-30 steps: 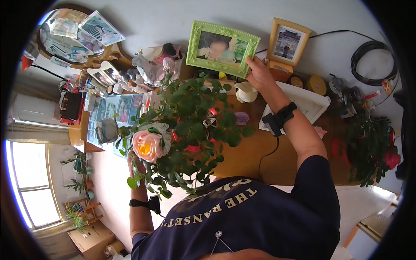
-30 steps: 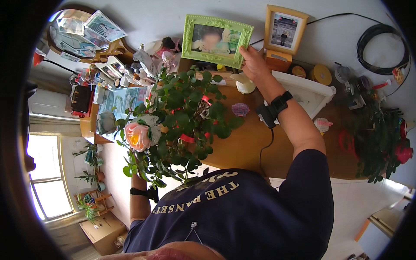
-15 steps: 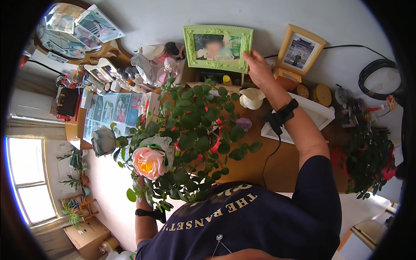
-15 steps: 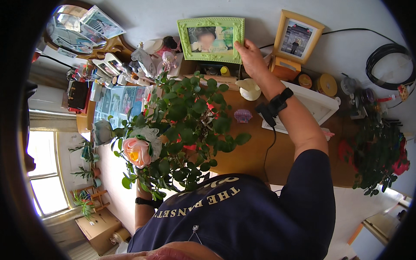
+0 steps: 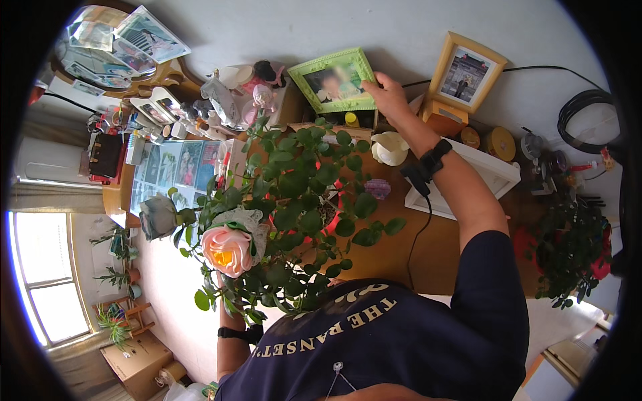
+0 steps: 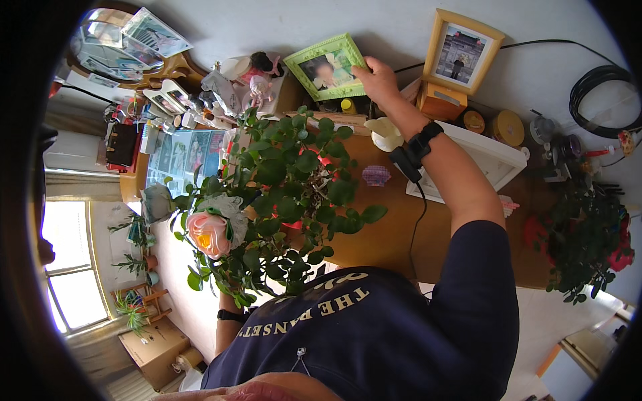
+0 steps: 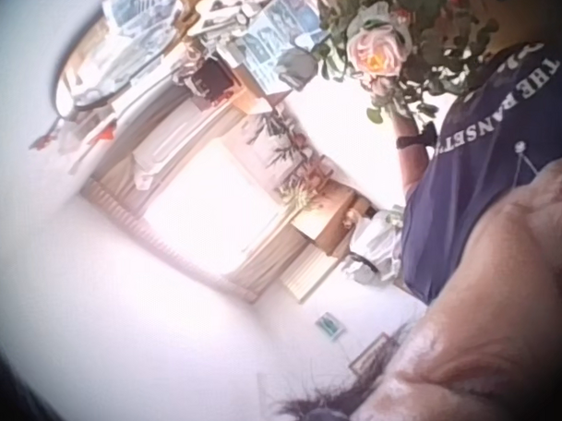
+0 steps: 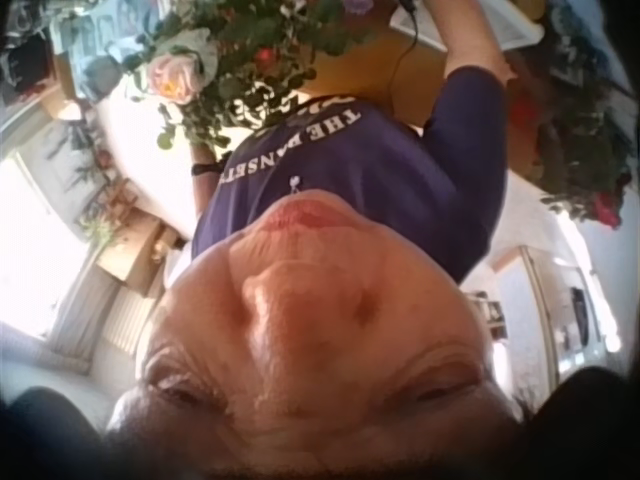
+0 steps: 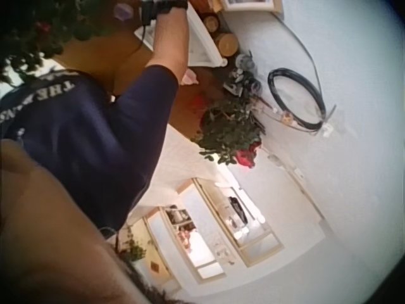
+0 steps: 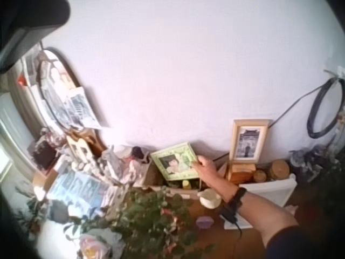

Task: The person picks up a pink photo frame, removes the backing, and places a photograph inside. They then reattach the backing and set the completed frame on a table among other photos and items.

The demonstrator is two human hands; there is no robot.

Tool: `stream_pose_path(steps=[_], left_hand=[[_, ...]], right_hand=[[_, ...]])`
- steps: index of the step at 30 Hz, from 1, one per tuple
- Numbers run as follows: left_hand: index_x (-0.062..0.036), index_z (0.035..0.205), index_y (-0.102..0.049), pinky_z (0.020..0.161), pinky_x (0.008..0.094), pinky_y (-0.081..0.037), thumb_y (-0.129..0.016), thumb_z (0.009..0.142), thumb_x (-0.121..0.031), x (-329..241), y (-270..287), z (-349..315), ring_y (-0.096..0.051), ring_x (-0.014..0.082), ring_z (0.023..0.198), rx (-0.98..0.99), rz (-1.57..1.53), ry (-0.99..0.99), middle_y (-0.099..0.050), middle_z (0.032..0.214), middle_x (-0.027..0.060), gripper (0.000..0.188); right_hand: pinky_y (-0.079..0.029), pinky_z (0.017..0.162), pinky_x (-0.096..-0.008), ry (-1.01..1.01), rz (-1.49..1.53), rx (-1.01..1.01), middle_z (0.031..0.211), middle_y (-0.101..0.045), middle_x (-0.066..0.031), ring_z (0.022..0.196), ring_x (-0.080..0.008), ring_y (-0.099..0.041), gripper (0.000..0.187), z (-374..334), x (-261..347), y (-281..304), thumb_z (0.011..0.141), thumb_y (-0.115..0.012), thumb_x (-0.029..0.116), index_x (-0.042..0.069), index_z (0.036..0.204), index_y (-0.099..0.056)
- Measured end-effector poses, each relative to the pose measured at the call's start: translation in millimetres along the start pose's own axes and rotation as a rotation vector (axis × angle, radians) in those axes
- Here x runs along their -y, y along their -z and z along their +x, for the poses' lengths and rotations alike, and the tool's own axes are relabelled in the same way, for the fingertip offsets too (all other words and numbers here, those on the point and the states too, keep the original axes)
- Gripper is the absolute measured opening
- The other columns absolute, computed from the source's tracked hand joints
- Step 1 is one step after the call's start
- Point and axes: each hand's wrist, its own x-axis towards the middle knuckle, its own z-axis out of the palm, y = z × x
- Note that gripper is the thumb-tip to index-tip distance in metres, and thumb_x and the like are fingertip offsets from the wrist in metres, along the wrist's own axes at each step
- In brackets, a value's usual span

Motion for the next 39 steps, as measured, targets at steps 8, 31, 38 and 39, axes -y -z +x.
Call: stream_pose_path(steps=[8,31,38,39], left_hand=[[-0.0023,0.122,-0.051,0.082,0.0322,-0.051,-0.058,0.093,-0.029,0,-13,24,-0.061,0.018,0.095,0.026,0.0,-0.011,-0.062,0.109,0.0068,0.04],[-0.0026,0.122,-0.052,0.082,0.0312,-0.05,-0.058,0.093,-0.026,16,-12,18,-0.061,0.0175,0.095,-0.001,-0.035,0.004,-0.061,0.109,0.0063,0.039],[-0.0027,0.122,-0.052,0.082,0.031,-0.05,-0.058,0.092,-0.025,14,-21,29,-0.061,0.0174,0.095,0.018,-0.029,-0.002,-0.061,0.109,0.0062,0.038],[-0.0027,0.122,-0.052,0.082,0.0309,-0.05,-0.058,0.092,-0.025,14,-22,29,-0.061,0.0173,0.095,0.018,-0.028,-0.001,-0.061,0.109,0.0062,0.038]], right_hand=[[-0.044,0.066,-0.0259,-0.046,-0.076,0.06,0.088,-0.063,0.0,0.075,-0.0068,-0.052,0.028,14,-10,-13,0.088,-0.065,0.019,0.0,0.108,-0.063],[-0.045,0.064,-0.0409,0.059,-0.393,0.113,0.075,-0.061,-0.0172,0.068,-0.0304,-0.06,0.035,41,-34,1,0.081,-0.066,0.033,0.0,0.095,-0.061],[-0.046,0.064,-0.0406,0.054,-0.39,0.109,0.078,-0.063,-0.0169,0.071,-0.0298,-0.061,0.037,39,-33,2,0.08,-0.067,0.034,0.0,0.096,-0.061],[-0.046,0.065,-0.0402,0.025,-0.392,0.109,0.08,-0.064,-0.0166,0.072,-0.0291,-0.062,0.038,39,-31,2,0.08,-0.067,0.034,0.0,0.097,-0.061]])
